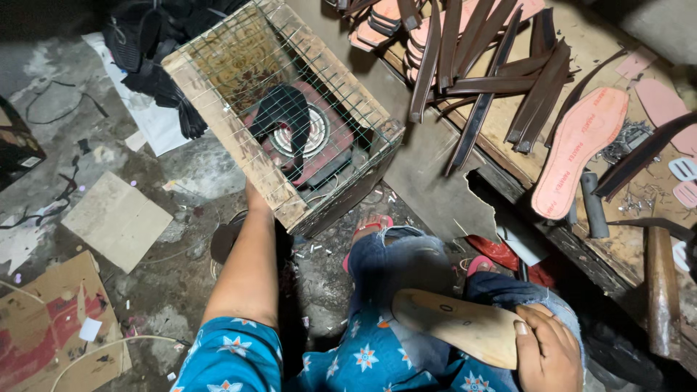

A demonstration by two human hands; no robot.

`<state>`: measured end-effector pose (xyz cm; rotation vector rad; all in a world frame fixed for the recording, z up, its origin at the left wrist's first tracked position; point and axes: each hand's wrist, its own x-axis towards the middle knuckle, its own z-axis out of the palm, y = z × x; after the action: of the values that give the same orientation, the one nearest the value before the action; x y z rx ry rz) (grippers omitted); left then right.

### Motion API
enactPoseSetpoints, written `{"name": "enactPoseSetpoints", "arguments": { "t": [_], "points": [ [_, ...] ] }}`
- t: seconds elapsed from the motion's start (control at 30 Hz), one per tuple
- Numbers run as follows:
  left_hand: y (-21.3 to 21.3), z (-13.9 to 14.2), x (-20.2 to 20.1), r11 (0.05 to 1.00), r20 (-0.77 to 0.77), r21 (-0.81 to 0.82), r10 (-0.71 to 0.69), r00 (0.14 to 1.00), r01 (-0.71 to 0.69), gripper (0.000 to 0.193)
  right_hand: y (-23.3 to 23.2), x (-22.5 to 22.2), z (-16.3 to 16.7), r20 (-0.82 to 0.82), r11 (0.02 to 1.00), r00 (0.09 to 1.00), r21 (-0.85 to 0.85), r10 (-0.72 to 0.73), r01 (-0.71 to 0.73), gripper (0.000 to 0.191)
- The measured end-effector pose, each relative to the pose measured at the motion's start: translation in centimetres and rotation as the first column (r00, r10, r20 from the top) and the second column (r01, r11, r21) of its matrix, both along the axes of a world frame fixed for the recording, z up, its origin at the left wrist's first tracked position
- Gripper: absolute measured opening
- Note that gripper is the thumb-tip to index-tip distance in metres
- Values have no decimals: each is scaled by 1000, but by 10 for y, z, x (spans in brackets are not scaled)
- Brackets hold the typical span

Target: The person takes a wooden shoe last from a shelf, fits a pink insole onto it, and pulls a black shoe upper over the last. They tap the assembled shoe with a hammer and press the upper into place, then remove the last to reveal the finished shoe.

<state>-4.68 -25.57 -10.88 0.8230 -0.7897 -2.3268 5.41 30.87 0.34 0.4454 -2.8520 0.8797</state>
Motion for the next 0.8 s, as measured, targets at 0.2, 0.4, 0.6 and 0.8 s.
{"name": "enactPoseSetpoints", "arguments": {
  "t": [0.2,0.4,0.6,0.8],
  "points": [
    [-2,-6,-13,988,55,-151,-22,998,30,31,-3,-2,-3,-20,1000,1000,-2,-6,6,26],
    [-2,-6,-10,993,171,-112,-20,985,40,34,-4,-1,-4,-28,1000,1000,17,-13,13,25],
    [-4,-6,-11,954,237,-252,-99,967,159,51,-7,-2,1,-48,1000,999,-15,13,-14,24],
    [-3,-7,-12,984,189,-122,-107,976,132,53,-13,0,9,-35,999,999,-35,-6,5,23]
  ]
}}
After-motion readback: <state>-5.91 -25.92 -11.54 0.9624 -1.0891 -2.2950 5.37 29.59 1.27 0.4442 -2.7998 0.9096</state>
